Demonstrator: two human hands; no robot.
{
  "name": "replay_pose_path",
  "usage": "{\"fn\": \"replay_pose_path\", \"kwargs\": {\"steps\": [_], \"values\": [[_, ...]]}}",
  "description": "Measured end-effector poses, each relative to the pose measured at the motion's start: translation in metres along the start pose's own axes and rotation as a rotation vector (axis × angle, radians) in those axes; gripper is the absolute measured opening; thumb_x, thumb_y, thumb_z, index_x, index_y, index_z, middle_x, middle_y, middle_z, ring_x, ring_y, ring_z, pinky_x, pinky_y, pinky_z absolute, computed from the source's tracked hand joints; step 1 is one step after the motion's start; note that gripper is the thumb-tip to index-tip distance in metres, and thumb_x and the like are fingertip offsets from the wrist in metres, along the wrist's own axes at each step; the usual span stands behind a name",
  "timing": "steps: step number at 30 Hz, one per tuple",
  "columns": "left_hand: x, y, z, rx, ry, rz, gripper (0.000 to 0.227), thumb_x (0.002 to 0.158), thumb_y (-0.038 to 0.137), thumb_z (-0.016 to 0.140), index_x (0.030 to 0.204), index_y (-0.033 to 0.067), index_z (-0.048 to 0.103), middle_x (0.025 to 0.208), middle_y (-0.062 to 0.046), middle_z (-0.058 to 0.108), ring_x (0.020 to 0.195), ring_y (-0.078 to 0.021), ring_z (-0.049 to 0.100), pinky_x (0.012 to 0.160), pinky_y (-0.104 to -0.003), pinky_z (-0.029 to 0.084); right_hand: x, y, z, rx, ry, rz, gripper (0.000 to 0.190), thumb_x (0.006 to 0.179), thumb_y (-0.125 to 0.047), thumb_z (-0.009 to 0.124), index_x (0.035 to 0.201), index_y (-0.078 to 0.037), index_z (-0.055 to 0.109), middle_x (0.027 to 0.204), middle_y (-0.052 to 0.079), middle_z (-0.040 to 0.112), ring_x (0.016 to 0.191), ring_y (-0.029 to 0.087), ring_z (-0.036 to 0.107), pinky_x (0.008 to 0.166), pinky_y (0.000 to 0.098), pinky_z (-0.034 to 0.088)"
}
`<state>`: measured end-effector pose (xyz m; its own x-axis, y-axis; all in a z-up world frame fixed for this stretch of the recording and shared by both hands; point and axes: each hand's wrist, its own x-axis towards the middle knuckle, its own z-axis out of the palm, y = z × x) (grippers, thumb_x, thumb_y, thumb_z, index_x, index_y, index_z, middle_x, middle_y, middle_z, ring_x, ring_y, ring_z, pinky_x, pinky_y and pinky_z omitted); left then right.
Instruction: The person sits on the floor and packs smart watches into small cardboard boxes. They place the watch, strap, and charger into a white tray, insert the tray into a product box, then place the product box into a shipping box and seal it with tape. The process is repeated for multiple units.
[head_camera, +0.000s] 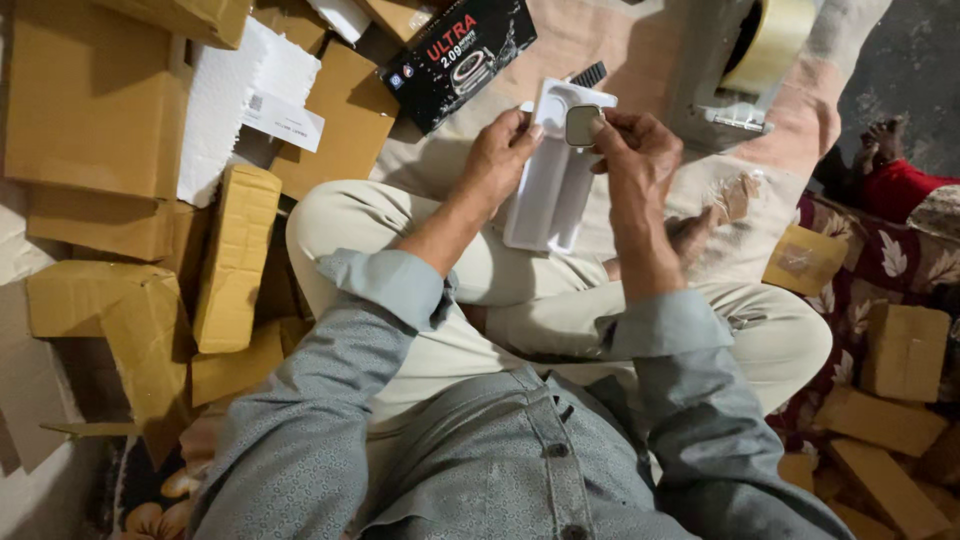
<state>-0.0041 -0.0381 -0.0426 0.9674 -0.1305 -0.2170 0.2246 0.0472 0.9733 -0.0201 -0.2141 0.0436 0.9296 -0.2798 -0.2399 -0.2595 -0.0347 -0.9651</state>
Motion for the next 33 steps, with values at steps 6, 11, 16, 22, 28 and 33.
{"fn": "replay_pose_path", "kwargs": {"steps": [6, 11, 16, 22, 28, 33], "values": [[0.003, -0.007, 0.006, -0.04, -0.034, 0.037, 0.022, 0.101, 0.02, 0.062, 0.11, 0.0002, 0.064, 0.092, -0.008, 0.072, 0.082, -0.0148, 0.064, 0.075, -0.031, 0.054, 0.0, 0.008, 0.026, -0.189, 0.219, -0.202, 0.025, 0.087, -0.015, 0.083, 0.098, 0.006, 0.073, 0.085, 0.01, 0.077, 0.073, 0.014, 0.071, 0.068, 0.025, 0.058], [0.003, -0.01, 0.005, 0.036, -0.061, -0.004, 0.022, 0.103, 0.02, 0.062, 0.11, -0.0011, 0.063, 0.087, -0.01, 0.069, 0.077, -0.0174, 0.063, 0.071, -0.034, 0.054, -0.01, 0.006, 0.033, -0.468, 0.276, -0.293, 0.023, 0.087, -0.021, 0.085, 0.093, -0.001, 0.075, 0.084, 0.008, 0.075, 0.075, 0.018, 0.071, 0.07, 0.0323, 0.057], [0.003, -0.007, 0.001, 0.044, -0.087, 0.078, 0.025, 0.101, 0.023, 0.061, 0.112, 0.001, 0.065, 0.088, -0.01, 0.072, 0.078, -0.0161, 0.066, 0.072, -0.034, 0.054, -0.02, 0.007, 0.031, -0.742, 0.234, -0.592, 0.013, 0.085, -0.018, 0.087, 0.09, -0.008, 0.08, 0.092, 0.009, 0.066, 0.092, 0.028, 0.062, 0.079, 0.0397, 0.052], [0.002, 0.003, 0.003, 0.069, -0.053, 0.012, 0.031, 0.099, 0.031, 0.061, 0.104, -0.0001, 0.065, 0.084, -0.013, 0.07, 0.074, -0.0199, 0.066, 0.068, -0.036, 0.052, -0.019, 0.023, 0.022, -0.815, 0.178, -0.647, 0.016, 0.086, -0.011, 0.086, 0.102, -0.012, 0.083, 0.1, 0.006, 0.067, 0.097, 0.027, 0.061, 0.083, 0.0405, 0.051], [-0.001, -0.003, 0.004, 0.223, -0.003, -0.118, 0.035, 0.091, 0.033, 0.066, 0.1, -0.0007, 0.064, 0.082, -0.016, 0.072, 0.074, -0.0255, 0.068, 0.068, -0.039, 0.054, -0.031, 0.037, 0.009, -0.841, -0.079, -0.602, 0.022, 0.088, -0.007, 0.079, 0.11, -0.01, 0.08, 0.11, 0.009, 0.07, 0.106, 0.03, 0.062, 0.091, 0.0408, 0.052], [0.01, -0.026, 0.007, 0.32, 0.036, -0.107, 0.034, 0.09, 0.03, 0.064, 0.102, -0.0017, 0.064, 0.092, -0.019, 0.073, 0.084, -0.0293, 0.071, 0.074, -0.042, 0.054, -0.041, 0.047, -0.01, -0.765, 0.199, -0.688, 0.041, 0.091, -0.008, 0.075, 0.13, 0.003, 0.066, 0.12, 0.019, 0.062, 0.116, 0.03, 0.057, 0.098, 0.0407, 0.051]]}}
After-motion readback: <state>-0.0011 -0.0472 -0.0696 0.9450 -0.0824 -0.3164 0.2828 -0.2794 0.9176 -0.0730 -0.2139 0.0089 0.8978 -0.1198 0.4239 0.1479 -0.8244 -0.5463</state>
